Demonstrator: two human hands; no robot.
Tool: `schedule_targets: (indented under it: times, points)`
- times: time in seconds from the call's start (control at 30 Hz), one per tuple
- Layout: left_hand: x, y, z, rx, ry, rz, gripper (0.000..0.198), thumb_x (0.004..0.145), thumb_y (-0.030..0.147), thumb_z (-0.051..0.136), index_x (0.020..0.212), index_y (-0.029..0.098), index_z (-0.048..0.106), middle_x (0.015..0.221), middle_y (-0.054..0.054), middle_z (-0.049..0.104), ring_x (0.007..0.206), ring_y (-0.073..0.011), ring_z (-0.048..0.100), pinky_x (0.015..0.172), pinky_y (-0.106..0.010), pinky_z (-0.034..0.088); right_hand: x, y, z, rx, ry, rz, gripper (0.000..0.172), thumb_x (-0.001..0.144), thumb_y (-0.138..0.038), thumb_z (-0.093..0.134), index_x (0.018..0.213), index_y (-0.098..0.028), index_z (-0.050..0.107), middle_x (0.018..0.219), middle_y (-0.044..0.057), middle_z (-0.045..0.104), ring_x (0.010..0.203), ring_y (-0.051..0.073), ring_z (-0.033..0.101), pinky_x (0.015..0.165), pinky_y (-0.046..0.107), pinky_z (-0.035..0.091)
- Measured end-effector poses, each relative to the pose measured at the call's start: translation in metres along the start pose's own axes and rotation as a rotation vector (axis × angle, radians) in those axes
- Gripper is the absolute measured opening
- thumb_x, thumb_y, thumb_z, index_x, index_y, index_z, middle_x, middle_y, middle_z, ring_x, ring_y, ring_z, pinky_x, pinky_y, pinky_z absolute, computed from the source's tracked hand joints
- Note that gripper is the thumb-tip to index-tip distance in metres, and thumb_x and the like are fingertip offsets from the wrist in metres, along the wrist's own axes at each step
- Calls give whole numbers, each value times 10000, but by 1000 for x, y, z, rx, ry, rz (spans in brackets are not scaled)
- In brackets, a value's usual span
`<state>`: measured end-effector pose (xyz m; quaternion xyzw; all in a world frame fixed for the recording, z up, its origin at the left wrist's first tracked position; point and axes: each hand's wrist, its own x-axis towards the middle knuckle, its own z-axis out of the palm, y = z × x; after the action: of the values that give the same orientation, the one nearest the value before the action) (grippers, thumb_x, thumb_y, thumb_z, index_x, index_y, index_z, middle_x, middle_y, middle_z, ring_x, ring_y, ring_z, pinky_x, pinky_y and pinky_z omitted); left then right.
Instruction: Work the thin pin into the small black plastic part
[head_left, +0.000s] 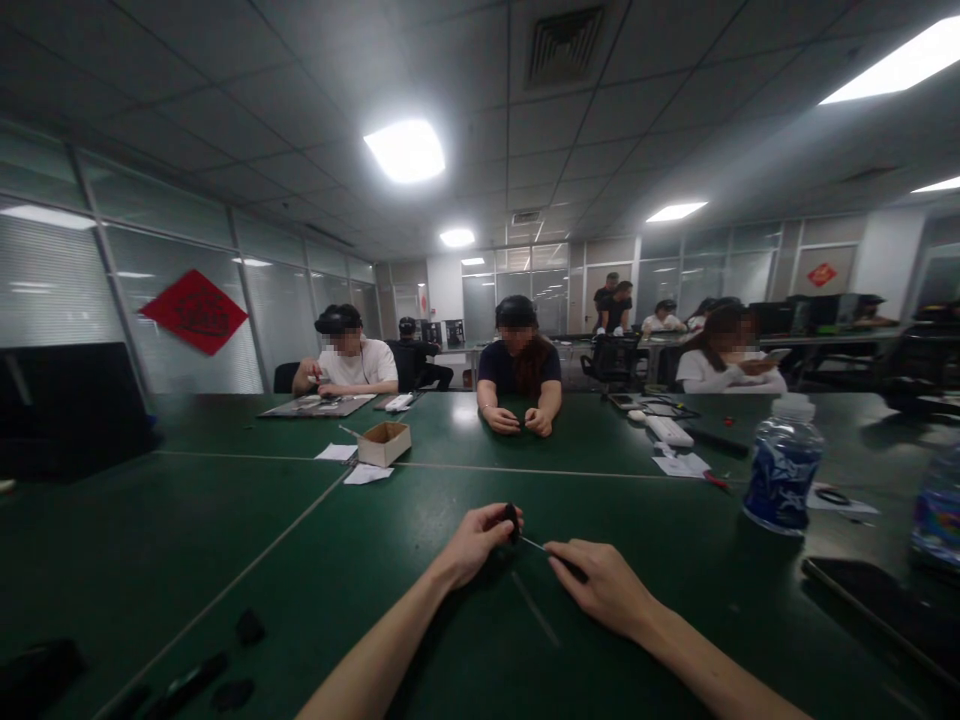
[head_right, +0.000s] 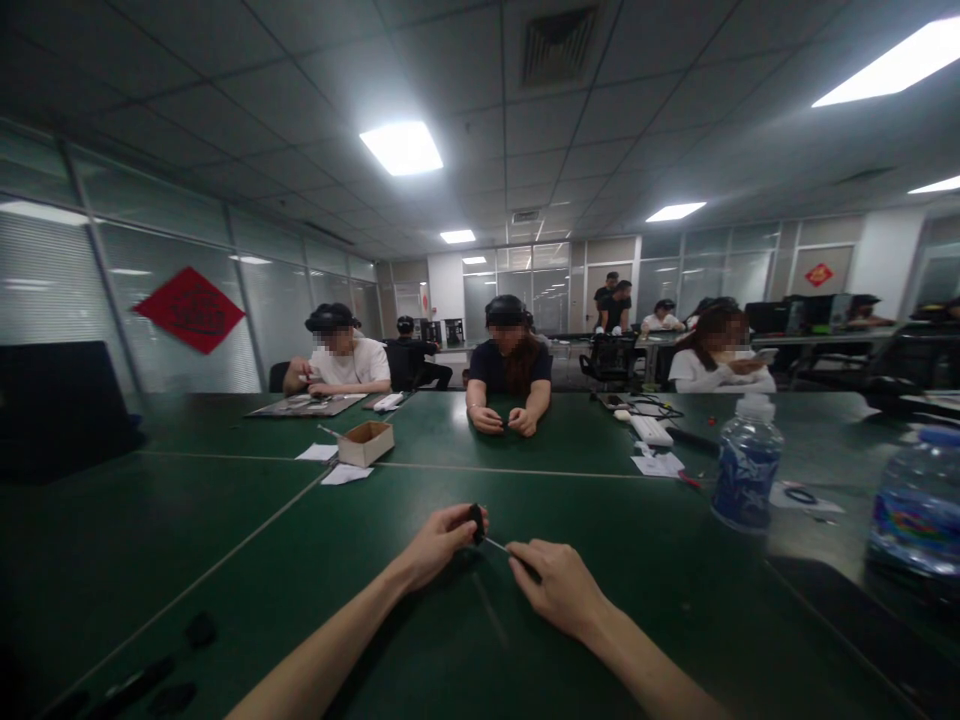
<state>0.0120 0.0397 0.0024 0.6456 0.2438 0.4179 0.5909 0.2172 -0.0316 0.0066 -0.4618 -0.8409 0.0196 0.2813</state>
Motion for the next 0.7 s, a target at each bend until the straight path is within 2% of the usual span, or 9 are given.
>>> schedule_targets:
  times: [0.33,0.7]
  points:
    - [-1,-2,0,-37,29,-3,420,726,323,667,1103,158,587,986,-96,630,895,-192,571,830,-331,404,0,-5,-4,2,-4,9,323,896,-270,361,1026,-180,643,785,61,652,682,163,604,617,249,467]
    - [3,-7,0,-108,66,-30,382,679,305,711,1002,120,624,910,-89,639,828,-178,581,796,-306,418,-2,3,3,-24,20,-3,329,905,-297,363,1054,-186,634,795,58,650,692,162,603,657,259,467]
